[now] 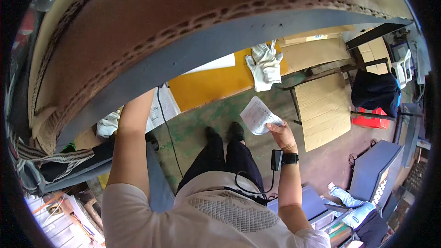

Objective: The recorder fills out work forms and writes notes in a notebook at a workstation.

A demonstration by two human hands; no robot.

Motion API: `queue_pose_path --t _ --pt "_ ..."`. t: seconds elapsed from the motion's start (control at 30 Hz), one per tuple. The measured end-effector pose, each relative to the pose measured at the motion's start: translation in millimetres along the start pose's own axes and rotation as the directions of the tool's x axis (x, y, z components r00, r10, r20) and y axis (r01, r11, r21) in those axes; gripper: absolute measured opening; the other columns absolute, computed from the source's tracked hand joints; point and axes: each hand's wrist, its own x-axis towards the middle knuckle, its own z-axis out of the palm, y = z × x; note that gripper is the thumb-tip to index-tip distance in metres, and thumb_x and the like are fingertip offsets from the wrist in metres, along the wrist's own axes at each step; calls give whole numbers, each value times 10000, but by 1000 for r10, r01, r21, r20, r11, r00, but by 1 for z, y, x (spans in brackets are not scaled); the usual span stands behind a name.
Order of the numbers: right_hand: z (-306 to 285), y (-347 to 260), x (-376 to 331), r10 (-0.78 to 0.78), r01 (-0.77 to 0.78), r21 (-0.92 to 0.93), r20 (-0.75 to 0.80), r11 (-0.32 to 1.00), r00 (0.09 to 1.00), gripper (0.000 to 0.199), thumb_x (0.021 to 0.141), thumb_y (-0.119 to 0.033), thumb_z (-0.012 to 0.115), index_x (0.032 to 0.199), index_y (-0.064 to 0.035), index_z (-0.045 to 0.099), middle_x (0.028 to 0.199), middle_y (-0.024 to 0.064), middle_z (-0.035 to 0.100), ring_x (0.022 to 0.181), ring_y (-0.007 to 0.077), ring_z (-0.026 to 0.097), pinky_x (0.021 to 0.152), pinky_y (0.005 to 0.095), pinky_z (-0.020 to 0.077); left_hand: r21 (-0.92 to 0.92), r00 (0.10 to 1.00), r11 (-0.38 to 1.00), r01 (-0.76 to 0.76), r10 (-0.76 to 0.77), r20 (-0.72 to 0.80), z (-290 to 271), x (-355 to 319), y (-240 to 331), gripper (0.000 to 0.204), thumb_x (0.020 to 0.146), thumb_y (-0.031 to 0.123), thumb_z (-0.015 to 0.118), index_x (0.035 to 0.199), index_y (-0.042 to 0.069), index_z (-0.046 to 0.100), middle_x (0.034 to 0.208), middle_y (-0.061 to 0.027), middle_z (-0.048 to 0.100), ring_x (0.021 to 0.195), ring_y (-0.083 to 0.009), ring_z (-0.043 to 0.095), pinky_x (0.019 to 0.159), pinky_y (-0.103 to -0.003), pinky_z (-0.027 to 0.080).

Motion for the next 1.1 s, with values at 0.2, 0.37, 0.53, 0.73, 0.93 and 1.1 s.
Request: queue_pose_path --t 0.2,0.37,0.53,0.73,0.93,1.1 --pt "-4 -7 3 19 -19 -24 17 1000 1000 368 818 -72 765 1160 11 657 1084 51 702 1017 164 627 972 322 429 34 988 996 80 -75 -133 -7 -6 -10 366 848 289 666 1017 -26 585 992 -112 580 953 -234 584 838 -359 453" --pt "-6 -6 8 40 -40 -23 4 999 999 323 819 -74 771 1121 -1 684 1065 43 710 991 149 632 961 311 440 107 965 988 112 -83 -248 -3 -3 -18 440 865 361 631 1089 -10 555 1024 -132 589 967 -261 592 843 -386 458" --pt "-13 -1 12 65 -65 -28 1 997 998 316 820 -63 767 1116 8 683 1063 50 708 985 150 633 957 309 445 246 937 963 114 -22 -348 15 14 -10 516 881 434 597 1160 6 524 1056 -151 597 981 -287 599 847 -413 464" --pt "-19 2 13 50 -50 -11 -13 999 999 319 820 -65 768 1119 6 681 1062 49 706 986 149 632 957 300 446 556 863 830 52 243 -443 60 29 14 609 900 521 556 1246 25 488 1094 -175 607 998 -319 608 853 -445 470" --pt "-16 7 15 46 -46 -27 2 999 999 322 819 -69 768 1118 7 679 1062 45 704 984 150 631 962 301 442 785 806 620 22 453 -381 102 43 32 702 920 608 514 1332 44 452 1132 -198 617 1015 -350 616 859 -478 476" --pt "-7 -3 11 6 -7 -87 -6 996 1000 330 824 -85 766 1124 15 671 1064 47 703 977 150 625 960 302 435 689 942 722 59 189 -278 100 71 36 713 929 594 518 1385 55 412 1204 -214 606 1084 -372 607 918 -482 472"
